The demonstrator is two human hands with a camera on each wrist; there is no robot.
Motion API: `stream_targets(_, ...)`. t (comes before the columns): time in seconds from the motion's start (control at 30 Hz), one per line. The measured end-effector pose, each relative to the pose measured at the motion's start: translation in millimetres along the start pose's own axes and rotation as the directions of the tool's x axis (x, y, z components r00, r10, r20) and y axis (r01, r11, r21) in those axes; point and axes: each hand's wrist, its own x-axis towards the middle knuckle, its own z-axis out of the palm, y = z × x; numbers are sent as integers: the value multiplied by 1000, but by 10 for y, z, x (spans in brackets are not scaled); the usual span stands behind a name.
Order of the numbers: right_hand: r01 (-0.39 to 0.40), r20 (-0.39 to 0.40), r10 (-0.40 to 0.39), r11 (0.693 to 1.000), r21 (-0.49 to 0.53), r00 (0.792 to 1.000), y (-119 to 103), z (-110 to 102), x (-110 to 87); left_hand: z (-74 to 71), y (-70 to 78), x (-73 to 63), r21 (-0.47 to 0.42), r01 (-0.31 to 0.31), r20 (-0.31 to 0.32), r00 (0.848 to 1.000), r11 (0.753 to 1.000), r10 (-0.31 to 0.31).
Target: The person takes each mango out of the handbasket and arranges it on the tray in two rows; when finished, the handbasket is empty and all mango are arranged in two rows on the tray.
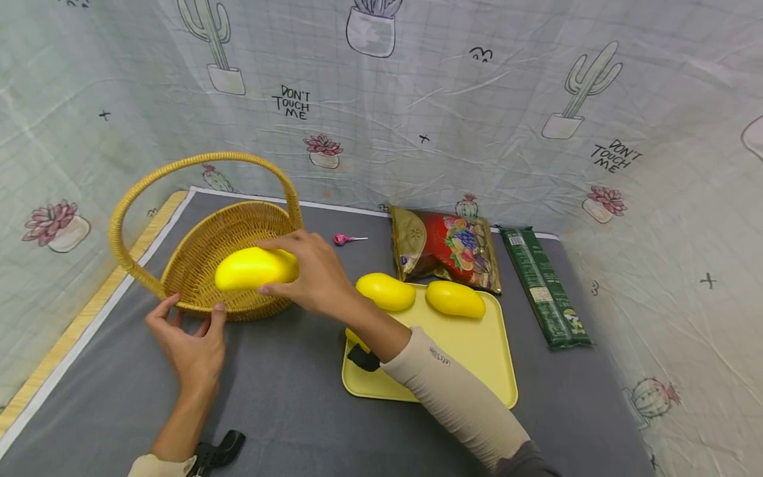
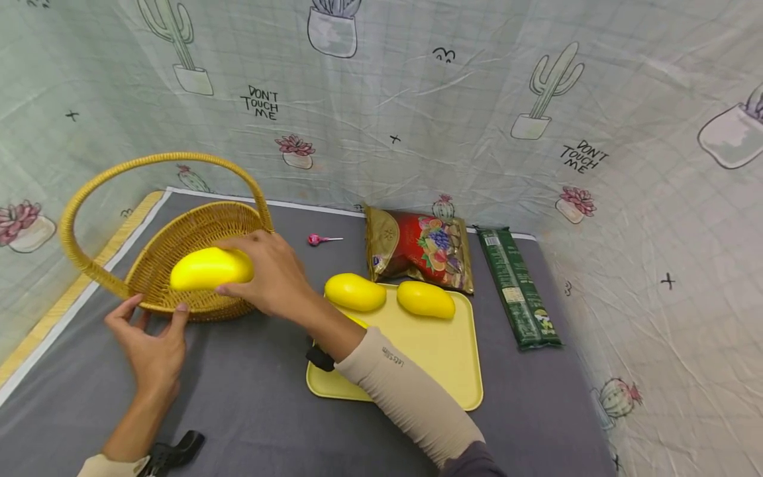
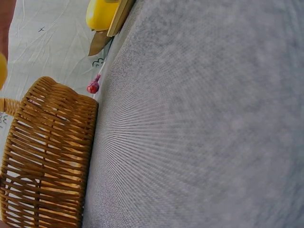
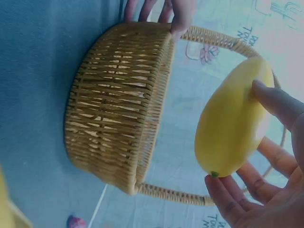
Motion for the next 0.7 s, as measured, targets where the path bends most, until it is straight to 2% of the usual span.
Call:
stream_targets(0.17, -37, -26, 37, 999, 8, 999, 57, -120, -221, -5, 7, -6, -4, 2, 0, 1000, 1000, -2)
stream_targets(0.37, -117, -58, 119, 992, 38, 991, 186, -282, -517, 0, -4, -5, -19, 3, 7, 1000, 1000, -3)
stream_targets(0.7, -229, -132, 232, 973, 44, 964, 409, -469, -991, -12, -8, -2, -36, 11, 15, 1000, 999, -11)
